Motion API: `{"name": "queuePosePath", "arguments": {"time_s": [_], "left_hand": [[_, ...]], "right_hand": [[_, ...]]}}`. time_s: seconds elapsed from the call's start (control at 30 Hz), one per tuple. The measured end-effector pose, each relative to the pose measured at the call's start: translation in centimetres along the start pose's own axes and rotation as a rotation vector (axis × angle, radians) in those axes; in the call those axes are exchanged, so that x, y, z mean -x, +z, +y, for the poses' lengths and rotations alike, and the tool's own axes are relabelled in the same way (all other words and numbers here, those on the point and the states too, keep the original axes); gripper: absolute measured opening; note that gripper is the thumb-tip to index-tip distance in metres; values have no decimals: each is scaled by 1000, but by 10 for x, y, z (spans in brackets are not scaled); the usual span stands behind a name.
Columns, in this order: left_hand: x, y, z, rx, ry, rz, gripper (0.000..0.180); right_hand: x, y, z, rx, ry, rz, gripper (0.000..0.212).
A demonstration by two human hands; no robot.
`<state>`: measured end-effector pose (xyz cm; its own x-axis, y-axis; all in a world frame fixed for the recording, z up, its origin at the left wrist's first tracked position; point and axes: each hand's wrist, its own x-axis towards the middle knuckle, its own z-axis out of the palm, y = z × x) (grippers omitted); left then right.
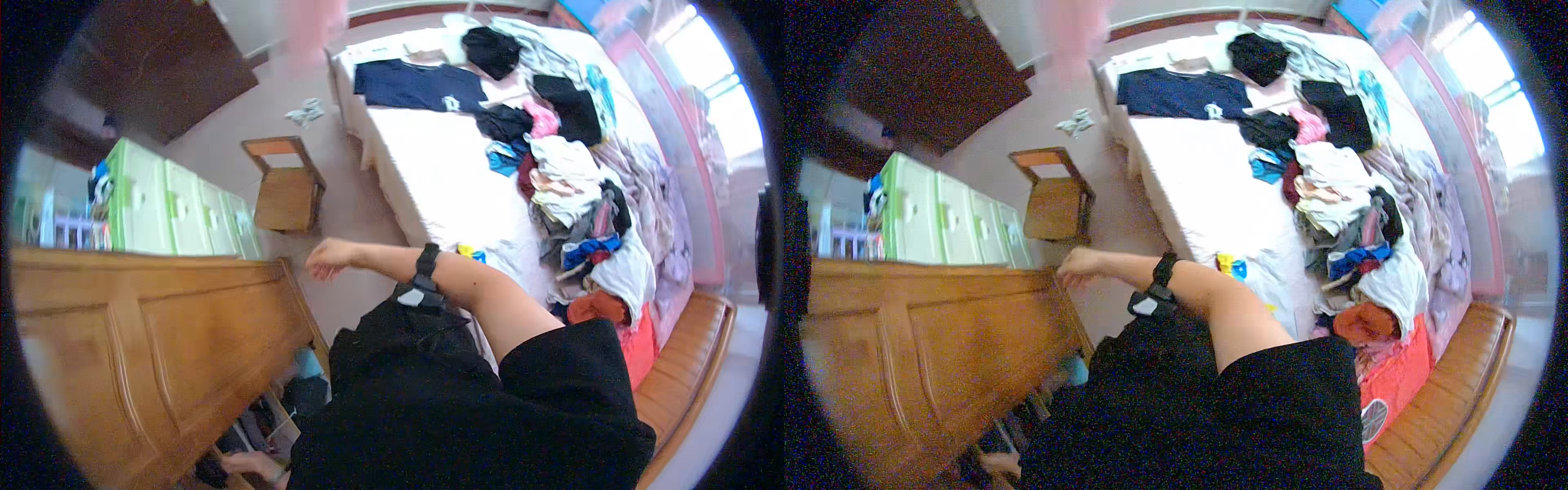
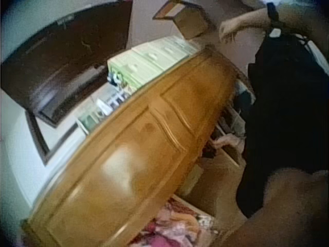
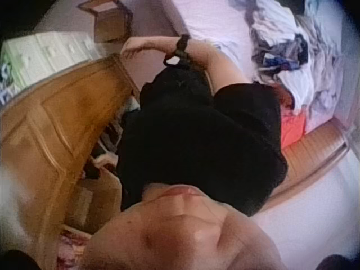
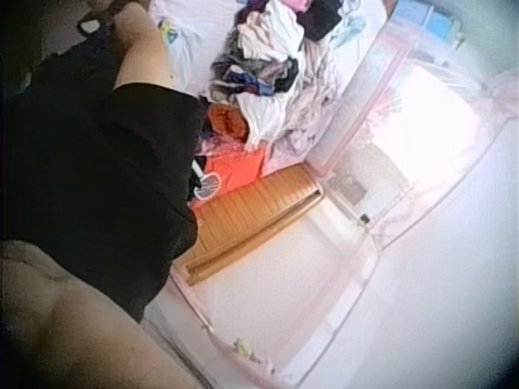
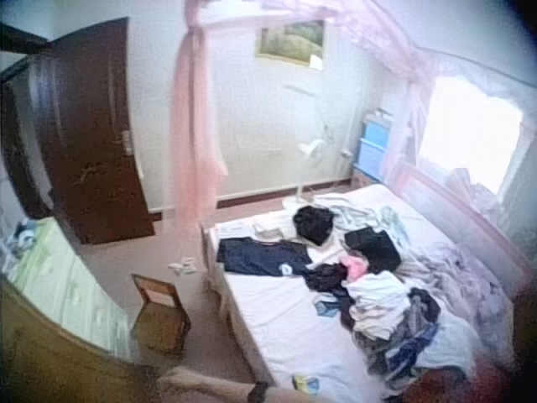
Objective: The person folds various garments on a bed, including a dark blue t-shirt, a red shirt, a white t-shirt, and several pairs of shorts. They then place the folded items into a wooden wardrobe.
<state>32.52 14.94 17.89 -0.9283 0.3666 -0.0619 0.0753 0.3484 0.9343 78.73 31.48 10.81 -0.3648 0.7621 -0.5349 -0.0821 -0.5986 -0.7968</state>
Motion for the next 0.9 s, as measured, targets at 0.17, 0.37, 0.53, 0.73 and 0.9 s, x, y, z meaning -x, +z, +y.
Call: {"name": "queuePosePath", "arguments": {"time_s": [0.17, 0.37, 0.53, 0.73, 0.9], "left_hand": [[78, 132, 36, 119, -93, -391, 33], [185, 317, 89, 216, 48, -1025, 21], [286, 445, 102, 83, 14, -1415, 15], [402, 562, 113, -86, -66, -1820, 13], [448, 629, 116, -298, -86, -1952, 11]], "right_hand": [[41, -130, 10, -250, -3, 485, 34], [119, -227, 60, -471, -44, 824, 27], [180, -276, 111, -648, -7, 1125, 23], [206, -323, 136, -872, 135, 1433, 27], [172, -381, 132, -1000, 115, 1618, 28]]}}
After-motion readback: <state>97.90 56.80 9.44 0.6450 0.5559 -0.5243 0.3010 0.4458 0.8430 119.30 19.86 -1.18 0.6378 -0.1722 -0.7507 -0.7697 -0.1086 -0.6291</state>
